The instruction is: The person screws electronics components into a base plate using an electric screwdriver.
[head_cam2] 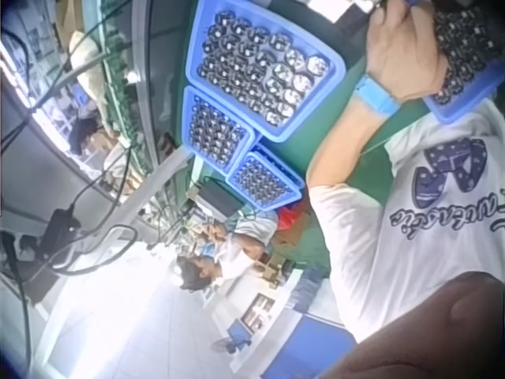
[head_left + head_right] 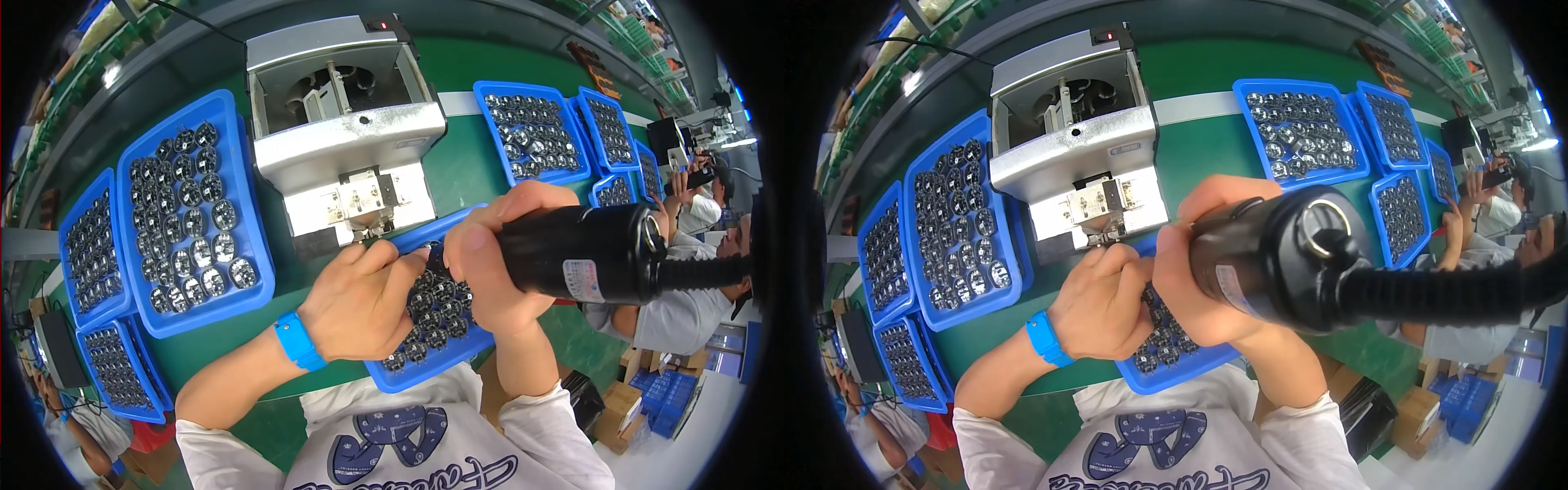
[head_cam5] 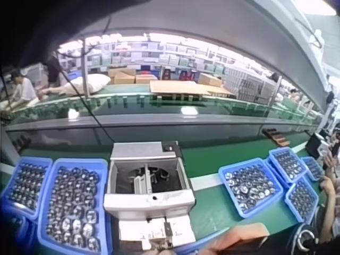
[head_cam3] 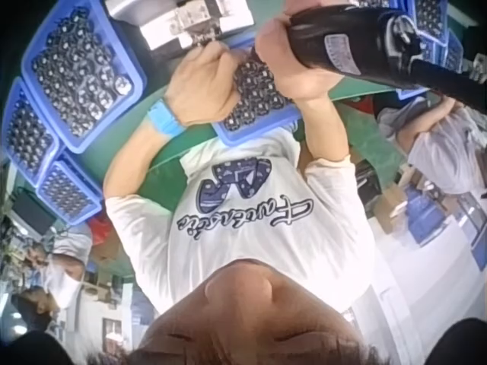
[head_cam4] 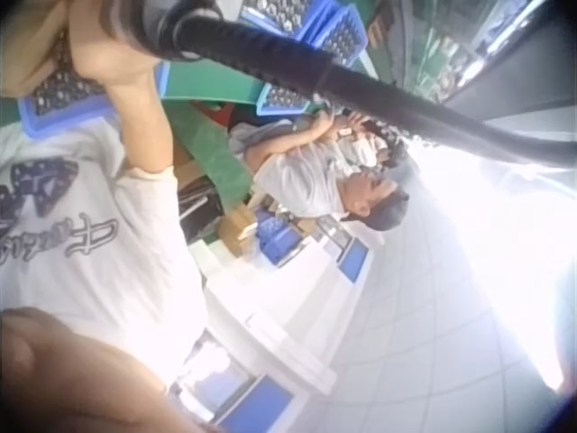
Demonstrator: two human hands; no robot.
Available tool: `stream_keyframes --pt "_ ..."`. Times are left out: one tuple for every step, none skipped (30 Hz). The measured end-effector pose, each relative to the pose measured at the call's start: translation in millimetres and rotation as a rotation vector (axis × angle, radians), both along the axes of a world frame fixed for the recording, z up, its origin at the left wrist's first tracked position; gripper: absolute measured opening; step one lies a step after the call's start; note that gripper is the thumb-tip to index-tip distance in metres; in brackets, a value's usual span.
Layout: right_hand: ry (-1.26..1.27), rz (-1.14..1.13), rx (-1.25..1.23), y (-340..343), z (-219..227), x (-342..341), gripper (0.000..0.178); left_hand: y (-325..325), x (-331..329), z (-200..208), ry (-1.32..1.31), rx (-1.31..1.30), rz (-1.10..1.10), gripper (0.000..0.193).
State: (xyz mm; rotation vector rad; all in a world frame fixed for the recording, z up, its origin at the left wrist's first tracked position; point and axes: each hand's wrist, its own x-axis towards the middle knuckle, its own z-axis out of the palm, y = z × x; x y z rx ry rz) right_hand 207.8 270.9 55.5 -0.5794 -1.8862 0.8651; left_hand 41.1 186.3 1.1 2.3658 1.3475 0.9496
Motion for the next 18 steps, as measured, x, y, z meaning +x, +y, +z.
stream_keyframes --pt "-0.001 -0.002 0.002 0 0 2 0.034 0 1 0 -0.001 0.002 -0.002 0.057" --pt "-0.006 0.018 0.008 1 -2 3 0.034 0 2 0 0.003 0.013 0.009 0.056" --pt "-0.011 0.037 0.014 2 -3 4 0.034 0 3 0 0.007 0.025 0.020 0.055" --pt "-0.012 0.036 0.014 2 -5 5 0.034 -1 3 1 0.006 0.026 0.019 0.055" --pt "-0.020 0.042 0.023 2 -6 5 0.035 -1 2 2 0.012 0.009 0.023 0.055" --pt "-0.028 0.048 0.031 2 -7 5 0.035 -1 1 3 0.019 -0.008 0.027 0.054" --pt "-0.030 0.046 0.035 0 -7 4 0.035 -1 1 3 0.017 -0.005 0.025 0.054" --pt "-0.014 0.021 0.033 -2 -6 3 0.033 -1 1 4 0.019 -0.016 0.025 0.053" --pt "0.002 -0.003 0.032 -4 -6 2 0.032 -1 1 4 0.021 -0.026 0.026 0.053" --pt "0.003 -0.003 0.036 -5 -7 2 0.032 -2 1 3 0.022 -0.021 0.027 0.053" --pt "0.000 -0.015 0.029 -4 -9 3 0.030 -2 1 1 0.028 -0.014 0.025 0.053" --pt "-0.003 -0.028 0.022 -4 -10 4 0.028 -2 2 -1 0.034 -0.006 0.023 0.053" --pt "0.054 -0.037 -0.044 -2 -10 2 0.026 -2 1 -2 0.036 0.002 0.026 0.053" --pt "0.148 -0.041 -0.098 -2 -4 3 0.027 -2 2 -2 0.018 0.004 0.029 0.053" --pt "0.241 -0.044 -0.152 -3 6 5 0.028 -2 2 -1 -0.001 0.006 0.033 0.052" --pt "0.343 0.001 -0.181 -6 19 2 0.028 -3 2 -2 0.001 0.008 0.047 0.052" --pt "0.440 0.034 -0.207 -10 38 0 0.030 -3 3 0 -0.005 -0.017 0.039 0.053" --pt "0.453 0.100 -0.182 -9 53 0 0.033 -4 3 1 -0.012 -0.041 0.031 0.053"
